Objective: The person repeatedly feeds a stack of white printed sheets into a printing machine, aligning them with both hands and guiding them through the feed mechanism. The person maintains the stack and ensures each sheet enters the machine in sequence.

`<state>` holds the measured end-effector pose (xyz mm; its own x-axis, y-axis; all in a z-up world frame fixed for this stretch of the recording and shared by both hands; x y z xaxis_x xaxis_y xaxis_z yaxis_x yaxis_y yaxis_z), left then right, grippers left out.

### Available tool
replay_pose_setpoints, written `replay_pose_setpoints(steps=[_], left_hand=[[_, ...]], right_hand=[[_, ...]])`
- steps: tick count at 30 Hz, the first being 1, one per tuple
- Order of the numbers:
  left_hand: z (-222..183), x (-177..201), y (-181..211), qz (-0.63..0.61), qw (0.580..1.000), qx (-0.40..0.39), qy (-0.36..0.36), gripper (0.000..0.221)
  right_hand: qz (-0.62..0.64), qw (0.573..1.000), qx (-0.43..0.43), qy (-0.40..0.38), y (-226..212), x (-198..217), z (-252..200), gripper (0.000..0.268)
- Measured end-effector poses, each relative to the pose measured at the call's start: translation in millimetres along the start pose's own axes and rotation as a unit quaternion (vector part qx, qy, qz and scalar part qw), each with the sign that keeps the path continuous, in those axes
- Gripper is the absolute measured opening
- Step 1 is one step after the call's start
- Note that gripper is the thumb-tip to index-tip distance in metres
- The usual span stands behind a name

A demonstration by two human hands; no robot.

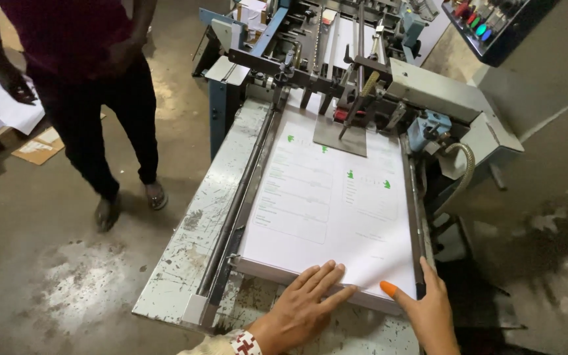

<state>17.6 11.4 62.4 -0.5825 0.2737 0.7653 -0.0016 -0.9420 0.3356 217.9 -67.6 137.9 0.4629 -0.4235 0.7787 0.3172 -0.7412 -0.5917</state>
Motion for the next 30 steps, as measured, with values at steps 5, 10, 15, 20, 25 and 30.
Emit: replay_pose_setpoints(steps=[5,10,15,20,25,30], left_hand=[[-2.2,-12.7,-4.6,0.028,0.999,0.008,0.014,0.069],[-0.8,-7.3,-2.6,0.025,1.000,0.014,-0.004,0.077],[-1.3,-2.5,-1.3,0.048,0.999,0.007,-0.011,0.076],[-1.0,-0.1,-0.7,0.031,0.999,-0.009,0.009,0.080],[-1.8,-4.0,-2.2,0.028,0.999,-0.005,0.015,0.072],[-0.5,-4.2,-1.3,0.058,0.997,-0.002,0.041,0.065]], right_hand=[[0.026,0.999,-0.034,-0.030,-8.1,3.7,-10.6,0.100],[0.036,0.999,-0.021,-0.034,6.7,0.0,3.1,0.101],[0.019,0.999,-0.030,-0.031,6.4,-0.6,3.7,0.102],[0.008,1.000,-0.018,-0.011,3.4,-0.5,0.2,0.102],[-0.007,0.999,-0.034,-0.026,0.9,1.0,-1.6,0.102],[-0.001,0.999,-0.022,-0.024,3.9,1.3,0.5,0.102]])
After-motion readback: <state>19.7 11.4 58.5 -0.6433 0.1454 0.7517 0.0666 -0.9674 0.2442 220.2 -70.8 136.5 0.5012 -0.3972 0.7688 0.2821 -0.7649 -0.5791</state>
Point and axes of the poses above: each hand's wrist, its own z-axis towards the middle knuckle, its own x-axis out of the back of the hand, y = z × x, the point moved 4 cm from there along z, towards the middle knuckle, and after that the axes turned 1 degree about z, right-handed, at the moved point
